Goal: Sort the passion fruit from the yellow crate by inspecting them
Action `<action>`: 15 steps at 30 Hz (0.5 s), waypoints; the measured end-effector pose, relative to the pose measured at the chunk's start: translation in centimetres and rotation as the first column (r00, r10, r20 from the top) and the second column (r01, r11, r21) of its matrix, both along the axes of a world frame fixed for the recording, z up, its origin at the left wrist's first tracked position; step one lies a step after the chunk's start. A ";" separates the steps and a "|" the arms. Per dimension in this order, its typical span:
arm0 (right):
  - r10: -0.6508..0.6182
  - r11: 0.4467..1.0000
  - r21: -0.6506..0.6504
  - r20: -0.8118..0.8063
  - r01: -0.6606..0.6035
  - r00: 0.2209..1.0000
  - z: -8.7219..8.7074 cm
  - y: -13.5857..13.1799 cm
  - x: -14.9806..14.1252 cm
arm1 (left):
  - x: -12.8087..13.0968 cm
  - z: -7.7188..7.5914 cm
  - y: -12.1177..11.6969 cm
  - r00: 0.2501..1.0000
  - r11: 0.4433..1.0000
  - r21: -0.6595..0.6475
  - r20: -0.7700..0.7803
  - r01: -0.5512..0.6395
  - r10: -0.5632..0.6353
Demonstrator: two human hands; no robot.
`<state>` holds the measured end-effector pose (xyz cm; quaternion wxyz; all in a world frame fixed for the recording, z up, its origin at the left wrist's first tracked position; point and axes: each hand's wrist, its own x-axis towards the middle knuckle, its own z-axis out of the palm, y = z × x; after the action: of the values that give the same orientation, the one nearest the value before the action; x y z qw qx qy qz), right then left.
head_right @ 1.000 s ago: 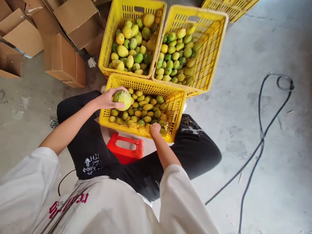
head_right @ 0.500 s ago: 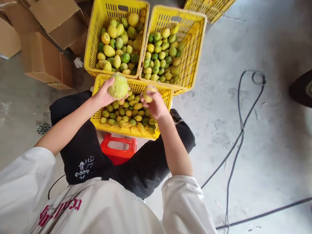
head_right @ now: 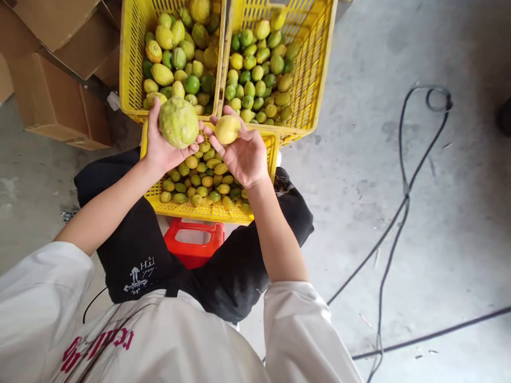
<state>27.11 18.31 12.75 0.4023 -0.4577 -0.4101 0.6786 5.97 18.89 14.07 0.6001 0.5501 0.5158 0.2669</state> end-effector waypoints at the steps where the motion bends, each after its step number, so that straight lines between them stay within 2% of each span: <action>1: 0.002 1.000 -0.015 -0.038 -0.002 0.999 -0.1 0.0 -0.1 | -0.1 0.1 0.0 0.998 0.999 -0.020 0.062 -0.030 0.032; 4: -0.011 0.999 -0.036 -0.089 0.008 0.996 -1.2 -0.3 -0.1 | -0.4 -0.1 0.0 0.990 0.995 -0.068 0.115 -0.074 0.082; 8: 0.026 0.999 -0.046 -0.009 -0.026 1.000 -2.9 -0.7 -0.4 | 0.2 -0.7 -0.1 0.998 0.999 -0.052 -0.066 0.000 -0.004; 11: 0.052 0.998 -0.021 -0.059 -0.054 0.997 -3.6 -0.9 -0.7 | 0.8 -0.5 -0.3 0.986 0.996 -0.062 -0.148 0.064 -0.073; 13: 0.036 0.999 -0.026 -0.120 -0.039 0.992 -3.7 -1.0 -0.8 | 0.9 -0.2 -0.3 0.989 0.993 -0.096 -0.129 0.062 -0.074; 15: 0.012 0.997 -0.077 -0.171 -0.026 0.985 -3.5 -0.9 -0.7 | 0.7 -0.1 -0.2 1.000 0.986 -0.164 -0.026 0.006 -0.011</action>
<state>26.37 17.42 9.23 0.4110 -0.4096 -0.3516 0.7346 6.70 18.64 14.01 0.6375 0.5045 0.5417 0.2136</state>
